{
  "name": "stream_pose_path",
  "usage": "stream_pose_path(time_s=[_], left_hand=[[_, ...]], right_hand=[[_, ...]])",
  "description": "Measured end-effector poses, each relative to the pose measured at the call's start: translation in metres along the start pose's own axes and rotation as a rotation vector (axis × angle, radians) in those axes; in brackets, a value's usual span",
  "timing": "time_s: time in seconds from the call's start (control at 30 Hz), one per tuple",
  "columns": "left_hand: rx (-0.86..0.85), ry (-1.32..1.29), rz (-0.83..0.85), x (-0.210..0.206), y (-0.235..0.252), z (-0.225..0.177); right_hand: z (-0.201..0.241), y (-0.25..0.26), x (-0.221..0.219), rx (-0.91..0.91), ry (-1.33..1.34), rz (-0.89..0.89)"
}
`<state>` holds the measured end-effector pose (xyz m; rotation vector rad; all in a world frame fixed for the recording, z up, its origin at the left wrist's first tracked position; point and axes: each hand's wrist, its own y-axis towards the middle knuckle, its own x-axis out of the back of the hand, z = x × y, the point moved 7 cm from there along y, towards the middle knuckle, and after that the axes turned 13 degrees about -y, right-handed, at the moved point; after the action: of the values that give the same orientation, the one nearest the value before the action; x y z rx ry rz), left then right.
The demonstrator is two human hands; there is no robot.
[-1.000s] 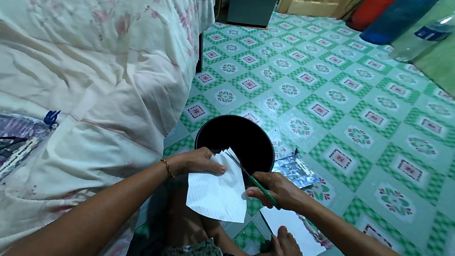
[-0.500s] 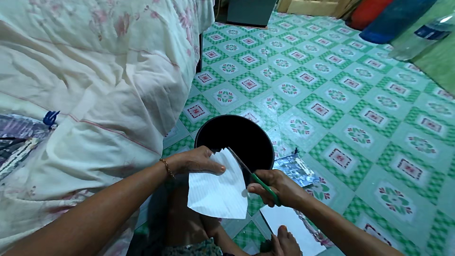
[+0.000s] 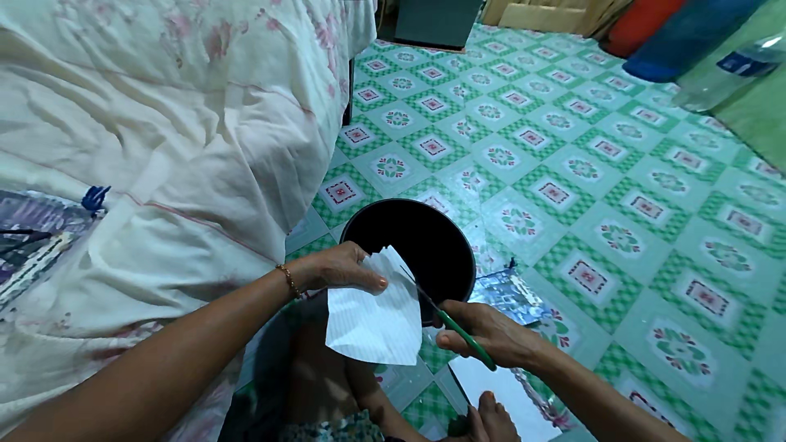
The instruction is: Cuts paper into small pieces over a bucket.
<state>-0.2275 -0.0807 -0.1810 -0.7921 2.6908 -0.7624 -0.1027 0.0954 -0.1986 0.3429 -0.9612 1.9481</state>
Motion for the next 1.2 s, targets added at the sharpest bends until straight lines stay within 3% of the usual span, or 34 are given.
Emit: stream_pose_path(time_s=[0.37, 1.2], left_hand=[[-0.073, -0.019, -0.042, 0.007, 0.003, -0.002], [-0.016, 0.076, 0.021, -0.009, 0.004, 0.003]], right_hand=[[0.004, -0.001, 0.007, 0.007, 0.057, -0.144], [0.009, 0.007, -0.003, 0.014, 0.072, -0.126]])
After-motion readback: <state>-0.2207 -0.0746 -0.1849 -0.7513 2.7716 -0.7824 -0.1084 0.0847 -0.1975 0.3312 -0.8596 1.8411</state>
